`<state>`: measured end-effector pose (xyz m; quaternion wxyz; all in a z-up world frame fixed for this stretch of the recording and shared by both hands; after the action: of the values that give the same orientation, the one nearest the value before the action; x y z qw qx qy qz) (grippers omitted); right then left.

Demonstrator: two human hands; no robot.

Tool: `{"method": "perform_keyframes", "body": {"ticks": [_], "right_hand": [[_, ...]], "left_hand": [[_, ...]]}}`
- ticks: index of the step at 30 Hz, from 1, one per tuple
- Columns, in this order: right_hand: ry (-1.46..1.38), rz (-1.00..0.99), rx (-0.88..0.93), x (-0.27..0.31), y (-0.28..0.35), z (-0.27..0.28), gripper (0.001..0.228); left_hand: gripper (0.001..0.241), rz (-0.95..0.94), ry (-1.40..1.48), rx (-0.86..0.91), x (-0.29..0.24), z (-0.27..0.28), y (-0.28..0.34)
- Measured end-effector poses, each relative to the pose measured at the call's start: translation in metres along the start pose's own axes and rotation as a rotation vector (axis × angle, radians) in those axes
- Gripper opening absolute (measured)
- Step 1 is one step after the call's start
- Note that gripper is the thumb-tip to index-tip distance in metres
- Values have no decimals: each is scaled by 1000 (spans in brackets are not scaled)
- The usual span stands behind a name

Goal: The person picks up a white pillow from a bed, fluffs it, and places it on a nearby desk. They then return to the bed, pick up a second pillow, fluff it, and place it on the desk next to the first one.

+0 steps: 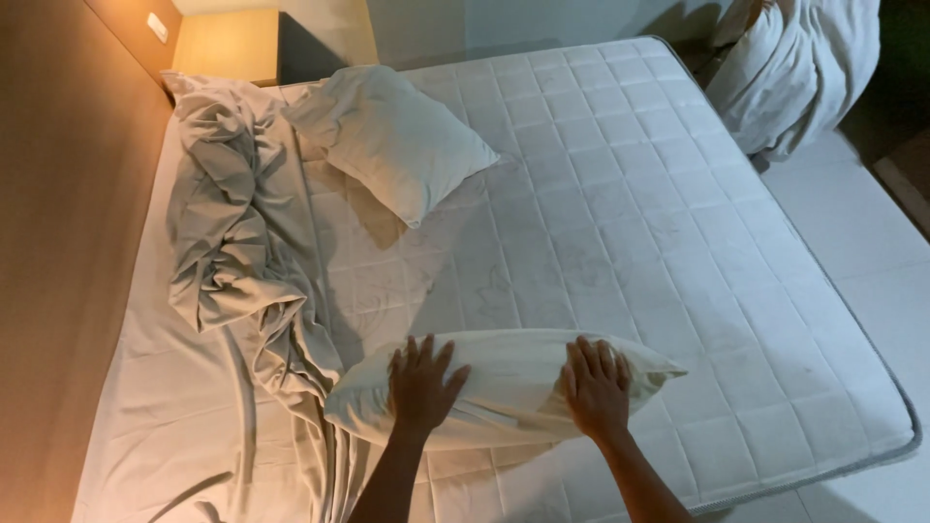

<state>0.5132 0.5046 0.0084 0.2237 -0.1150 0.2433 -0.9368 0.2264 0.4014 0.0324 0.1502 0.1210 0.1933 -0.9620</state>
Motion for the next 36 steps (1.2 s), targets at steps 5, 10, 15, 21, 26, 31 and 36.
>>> {"method": "perform_keyframes", "body": {"ticks": [5, 10, 15, 21, 26, 31, 36], "right_hand": [[58, -140, 187, 25, -21, -11, 55], [-236, 27, -18, 101, -48, 6, 56], [-172, 75, 172, 124, -28, -15, 54], [-116, 96, 187, 123, -35, -21, 55], [-61, 101, 246, 122, -32, -31, 57], [-109, 173, 374, 118, -35, -36, 71], [-194, 450, 577, 129, -26, 5, 98]], "left_hand": [[62, 18, 37, -72, -10, 8, 17], [62, 27, 50, -71, -13, 9, 19], [67, 33, 55, -9, -15, -8, 20], [79, -38, 5, 69, -23, -28, 11], [89, -35, 12, 175, -23, -19, -6], [86, -17, -45, 180, -21, -25, -1], [81, 19, -40, 201, -24, -23, 4]]}}
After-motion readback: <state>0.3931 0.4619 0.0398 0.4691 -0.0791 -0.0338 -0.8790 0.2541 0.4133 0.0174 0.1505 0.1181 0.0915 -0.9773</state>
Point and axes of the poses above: each hand's wrist, its own y-axis away from the middle knuckle, its own z-axis out of the back of the hand, x = y × z, the point moved 8 cm from there along -y, towards the middle knuckle, and after that the axes turned 13 degrees about -x, right-handed, at the moved point
